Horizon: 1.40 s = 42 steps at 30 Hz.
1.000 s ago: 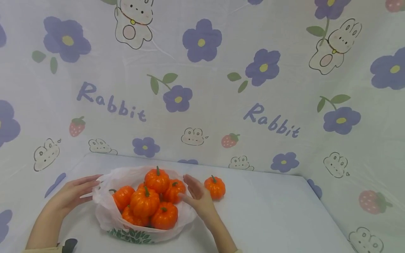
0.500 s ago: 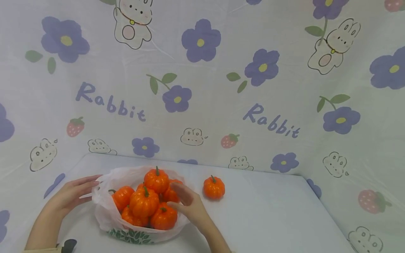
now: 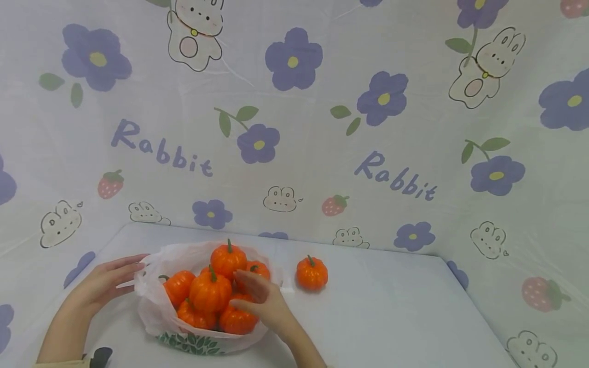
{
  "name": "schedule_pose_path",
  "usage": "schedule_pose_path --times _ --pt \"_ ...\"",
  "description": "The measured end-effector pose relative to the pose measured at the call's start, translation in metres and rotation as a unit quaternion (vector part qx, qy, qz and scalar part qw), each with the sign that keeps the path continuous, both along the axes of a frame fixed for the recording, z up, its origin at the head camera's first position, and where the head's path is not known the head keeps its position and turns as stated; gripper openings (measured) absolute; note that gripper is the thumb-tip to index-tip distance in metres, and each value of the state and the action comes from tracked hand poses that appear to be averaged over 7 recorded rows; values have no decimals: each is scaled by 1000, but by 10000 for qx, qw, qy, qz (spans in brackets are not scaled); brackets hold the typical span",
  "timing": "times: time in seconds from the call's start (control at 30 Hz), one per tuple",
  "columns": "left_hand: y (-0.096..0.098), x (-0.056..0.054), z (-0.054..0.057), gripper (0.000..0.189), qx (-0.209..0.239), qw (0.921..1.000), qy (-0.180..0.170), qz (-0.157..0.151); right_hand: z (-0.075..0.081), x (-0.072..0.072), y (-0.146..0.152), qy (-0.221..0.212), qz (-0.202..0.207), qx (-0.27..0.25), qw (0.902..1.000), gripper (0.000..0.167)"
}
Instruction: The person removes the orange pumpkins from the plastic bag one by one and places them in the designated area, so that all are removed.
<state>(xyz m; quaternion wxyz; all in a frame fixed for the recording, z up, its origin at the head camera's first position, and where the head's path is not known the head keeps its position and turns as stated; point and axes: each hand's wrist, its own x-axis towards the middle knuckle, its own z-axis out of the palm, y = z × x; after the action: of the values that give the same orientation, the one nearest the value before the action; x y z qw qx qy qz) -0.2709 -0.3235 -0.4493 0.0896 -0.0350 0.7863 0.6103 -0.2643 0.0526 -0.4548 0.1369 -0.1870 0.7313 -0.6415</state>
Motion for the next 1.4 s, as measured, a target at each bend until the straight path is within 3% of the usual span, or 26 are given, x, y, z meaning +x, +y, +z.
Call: schedule_pose_path --times 0.27,0.57,0.87,1.4 --pt "-1 0 0 61 -16 10000 -7 -35 1 3 -6 141 10 -89 9999 51" --pt "0 1 0 61 -46 10000 18 -15 -2 1 -10 7 -78 13 10000 52" --pt "1 1 2 62 -80 10000 5 28 2 4 -18 155 -391 695 9967 55" --pt "2 4 3 60 -12 10000 33 -17 -1 4 -27 245 -660 1143 9909 57"
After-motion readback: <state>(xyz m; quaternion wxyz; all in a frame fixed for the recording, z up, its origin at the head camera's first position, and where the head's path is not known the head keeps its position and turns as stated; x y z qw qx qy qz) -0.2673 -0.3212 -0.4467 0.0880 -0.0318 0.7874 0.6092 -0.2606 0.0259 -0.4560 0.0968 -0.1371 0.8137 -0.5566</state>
